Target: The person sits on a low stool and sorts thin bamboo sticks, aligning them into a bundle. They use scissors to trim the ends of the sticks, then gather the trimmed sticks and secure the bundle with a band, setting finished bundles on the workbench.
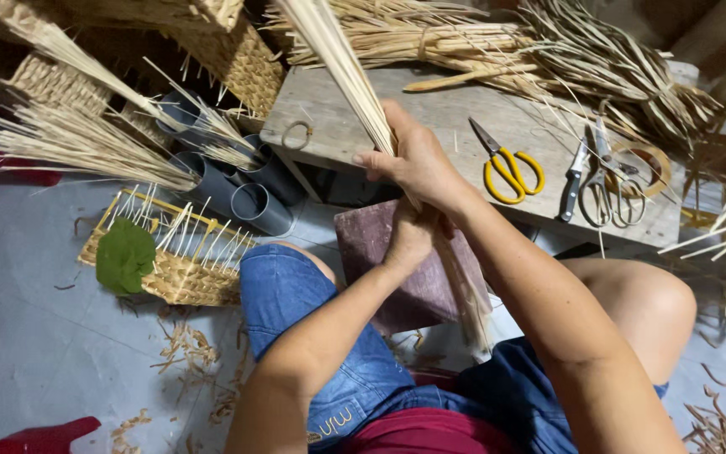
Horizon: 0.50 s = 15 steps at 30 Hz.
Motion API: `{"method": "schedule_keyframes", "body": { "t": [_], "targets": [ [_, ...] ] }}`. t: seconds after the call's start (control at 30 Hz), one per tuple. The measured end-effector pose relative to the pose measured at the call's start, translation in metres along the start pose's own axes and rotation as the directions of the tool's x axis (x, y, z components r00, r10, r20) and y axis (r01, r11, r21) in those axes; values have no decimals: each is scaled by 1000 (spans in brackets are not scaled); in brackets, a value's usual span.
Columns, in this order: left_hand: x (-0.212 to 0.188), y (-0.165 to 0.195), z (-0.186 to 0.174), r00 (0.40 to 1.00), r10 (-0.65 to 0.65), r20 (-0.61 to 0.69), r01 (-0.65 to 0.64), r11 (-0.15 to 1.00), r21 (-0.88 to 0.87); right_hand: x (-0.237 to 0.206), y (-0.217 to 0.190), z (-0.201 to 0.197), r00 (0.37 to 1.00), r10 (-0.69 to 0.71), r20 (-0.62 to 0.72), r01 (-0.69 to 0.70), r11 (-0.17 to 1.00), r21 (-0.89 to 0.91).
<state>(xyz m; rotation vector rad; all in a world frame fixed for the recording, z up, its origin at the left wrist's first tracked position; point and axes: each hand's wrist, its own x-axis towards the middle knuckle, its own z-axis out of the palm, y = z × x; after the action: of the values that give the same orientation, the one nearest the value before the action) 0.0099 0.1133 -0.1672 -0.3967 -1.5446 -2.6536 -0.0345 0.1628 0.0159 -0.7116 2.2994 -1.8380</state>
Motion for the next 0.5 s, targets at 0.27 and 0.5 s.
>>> {"method": "schedule_keyframes", "body": {
  "t": [0.27,0.5],
  "targets": [
    [36,89,-35,964,-130,231,67,962,265,16,-16,-9,930,-368,8,367,928,-61],
    [34,205,-39,897,422,131,-417,907,-66,13,-58,-29,920,-365,143,364,659,-659]
  ]
}}
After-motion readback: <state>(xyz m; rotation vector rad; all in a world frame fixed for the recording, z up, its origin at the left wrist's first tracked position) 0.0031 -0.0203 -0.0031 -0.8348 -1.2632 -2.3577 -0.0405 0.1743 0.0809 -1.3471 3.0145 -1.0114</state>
